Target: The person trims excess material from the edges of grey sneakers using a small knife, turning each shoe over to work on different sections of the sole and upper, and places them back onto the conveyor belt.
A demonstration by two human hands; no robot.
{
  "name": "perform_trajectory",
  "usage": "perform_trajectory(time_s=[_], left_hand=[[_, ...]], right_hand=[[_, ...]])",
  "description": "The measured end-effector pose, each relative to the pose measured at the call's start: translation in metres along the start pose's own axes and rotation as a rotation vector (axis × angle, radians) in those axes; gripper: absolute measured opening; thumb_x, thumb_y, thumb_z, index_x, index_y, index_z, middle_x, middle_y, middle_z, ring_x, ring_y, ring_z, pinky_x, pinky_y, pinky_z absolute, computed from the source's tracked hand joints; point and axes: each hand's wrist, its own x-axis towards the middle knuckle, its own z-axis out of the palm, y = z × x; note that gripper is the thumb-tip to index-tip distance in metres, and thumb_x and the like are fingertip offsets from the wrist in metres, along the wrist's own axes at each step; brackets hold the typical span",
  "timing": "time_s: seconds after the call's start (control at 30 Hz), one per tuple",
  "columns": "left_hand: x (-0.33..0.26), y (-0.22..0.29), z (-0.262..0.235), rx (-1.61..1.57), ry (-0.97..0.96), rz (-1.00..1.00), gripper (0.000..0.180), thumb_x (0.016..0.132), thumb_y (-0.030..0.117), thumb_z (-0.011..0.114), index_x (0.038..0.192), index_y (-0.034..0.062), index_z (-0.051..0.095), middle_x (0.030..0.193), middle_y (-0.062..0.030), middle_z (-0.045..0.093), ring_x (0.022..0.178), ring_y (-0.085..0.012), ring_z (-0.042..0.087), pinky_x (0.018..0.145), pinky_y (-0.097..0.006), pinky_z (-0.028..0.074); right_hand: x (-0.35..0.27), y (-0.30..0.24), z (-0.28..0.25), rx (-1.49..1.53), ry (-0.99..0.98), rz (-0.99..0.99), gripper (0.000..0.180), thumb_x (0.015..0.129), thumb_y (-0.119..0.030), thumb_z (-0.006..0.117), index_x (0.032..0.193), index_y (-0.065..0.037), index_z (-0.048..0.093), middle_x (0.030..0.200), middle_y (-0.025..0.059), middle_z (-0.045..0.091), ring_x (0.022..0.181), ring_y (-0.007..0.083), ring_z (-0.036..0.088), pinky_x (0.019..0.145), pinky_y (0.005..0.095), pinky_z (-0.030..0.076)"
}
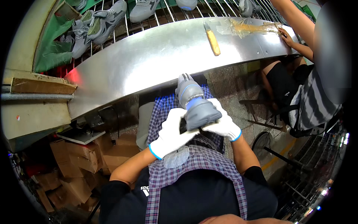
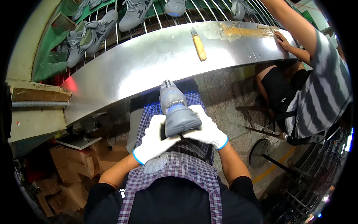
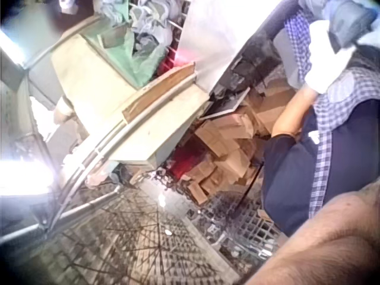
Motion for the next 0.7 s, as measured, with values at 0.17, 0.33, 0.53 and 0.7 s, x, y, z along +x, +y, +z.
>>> perform_trajectory(time_s=[0.17, 0.33, 0.53, 0.7], left_hand=[[0.002, -0.008, 0.011, -0.052, 0.137, -0.033, 0.065, 0.076, 0.018, 0.101, 0.123, 0.0024, 0.059, 0.105, -0.0122, 0.074, 0.09, -0.0214, 0.076, 0.083, -0.036, 0.062], [0.004, -0.017, 0.02, -0.174, 0.183, -0.161, 0.062, 0.076, 0.018, 0.101, 0.119, 0.0016, 0.059, 0.099, -0.0084, 0.072, 0.084, -0.0154, 0.071, 0.077, -0.033, 0.06], [0.009, -0.028, 0.019, -0.135, 0.148, -0.102, 0.063, 0.075, 0.019, 0.102, 0.117, 0.0026, 0.057, 0.096, -0.0064, 0.067, 0.08, -0.0128, 0.065, 0.074, -0.031, 0.057], [0.017, -0.033, 0.007, -0.245, 0.065, -0.285, 0.078, 0.07, 0.025, 0.107, 0.122, 0.0046, 0.053, 0.102, -0.0076, 0.063, 0.09, -0.0141, 0.065, 0.08, -0.032, 0.059]], right_hand=[[0.01, 0.025, 0.003, 0.12, 0.079, -0.103, 0.1, 0.073, -0.032, 0.105, 0.15, -0.007, 0.047, 0.142, 0.0116, 0.06, 0.13, 0.0226, 0.061, 0.111, 0.0431, 0.053], [0.014, 0.03, 0.01, 0.29, 0.2, -0.006, 0.105, 0.07, -0.025, 0.107, 0.152, -0.01, 0.042, 0.14, 0.01, 0.058, 0.129, 0.0217, 0.061, 0.109, 0.0415, 0.054], [0.024, 0.029, 0.007, 0.336, 0.175, 0.053, 0.104, 0.069, -0.026, 0.107, 0.149, -0.011, 0.042, 0.14, 0.0093, 0.058, 0.128, 0.0208, 0.061, 0.108, 0.0412, 0.055], [0.034, 0.038, -0.009, 0.101, -0.011, 0.25, 0.118, 0.065, -0.026, 0.109, 0.159, -0.007, 0.041, 0.142, 0.0112, 0.064, 0.129, 0.0222, 0.062, 0.111, 0.0401, 0.055]])
